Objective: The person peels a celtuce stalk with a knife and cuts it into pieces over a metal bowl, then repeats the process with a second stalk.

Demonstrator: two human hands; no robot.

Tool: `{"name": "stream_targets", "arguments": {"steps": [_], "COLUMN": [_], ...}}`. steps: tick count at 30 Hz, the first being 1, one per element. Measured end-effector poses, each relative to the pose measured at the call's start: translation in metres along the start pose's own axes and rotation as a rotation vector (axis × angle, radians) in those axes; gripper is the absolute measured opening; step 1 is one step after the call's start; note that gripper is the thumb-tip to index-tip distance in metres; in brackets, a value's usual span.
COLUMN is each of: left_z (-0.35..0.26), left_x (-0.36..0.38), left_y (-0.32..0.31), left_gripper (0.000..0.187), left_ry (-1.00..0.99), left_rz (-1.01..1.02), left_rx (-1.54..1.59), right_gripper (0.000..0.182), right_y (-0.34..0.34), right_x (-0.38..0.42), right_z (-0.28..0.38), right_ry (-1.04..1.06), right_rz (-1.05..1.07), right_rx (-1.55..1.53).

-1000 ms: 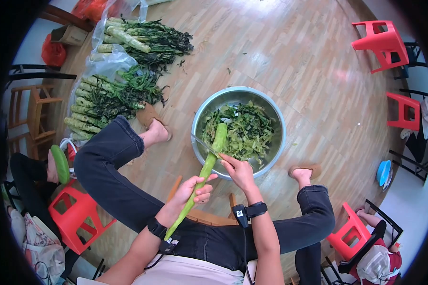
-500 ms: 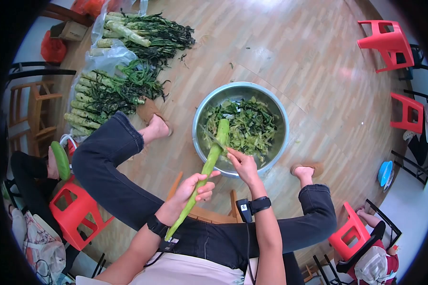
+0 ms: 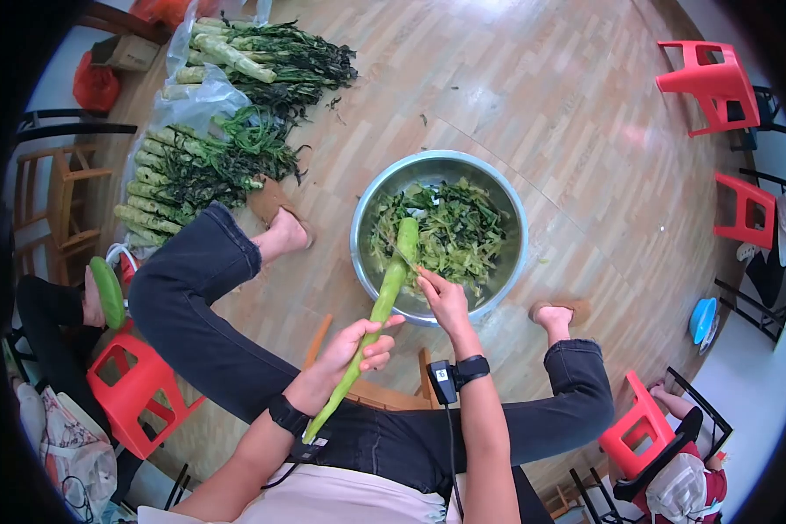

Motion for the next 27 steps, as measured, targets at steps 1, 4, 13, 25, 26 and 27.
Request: {"name": "stream_targets", "arguments": {"steps": [1, 4, 13, 25, 26, 27], "left_z": [0.001, 0.010, 0.016, 0.051, 0.053, 0.058], "left_x": [-0.001, -0.006, -0.010, -0.025, -0.027, -0.032], "left_y": [-0.002, -0.005, -0.001, 0.018, 0.016, 0.014], "left_gripper": [0.038, 0.038, 0.035, 0.042, 0.042, 0.041], "left_ry": [-0.003, 0.006, -0.051, -0.029, -0.034, -0.014], "left_rz": [0.012, 0.013, 0.023, 0.000, 0.011, 0.056], "left_rx": [0.010, -0.013, -0.077, -0.334, -0.349, -0.316], "right_gripper": [0.032, 0.033, 0.040, 0.063, 0.063, 0.065], "right_y": [0.001, -0.007, -0.017, -0.004, -0.004, -0.006], "right_x": [-0.001, -0.016, 0.030, 0.128, 0.131, 0.133], "right_z": [-0.003, -0.023, -0.107, -0.046, -0.046, -0.047], "right_ry": [-0.001, -0.068, -0.502, -0.112, -0.092, -0.107], "right_rz": [-0.059, -0.196, -0.059, 0.648, 0.649, 0.665], "right_rx": [-0.005, -0.003, -0.751, -1.503, -1.507, -1.437]}}
Point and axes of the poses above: each hand's wrist, its own x-axis away from the middle knuckle, its own y-axis out of the back of the hand, z = x × y, the point moved 7 cm from there along -x, towards the middle knuckle, and after that the axes turned 15 degrees about -y, right-handed, at the moved point
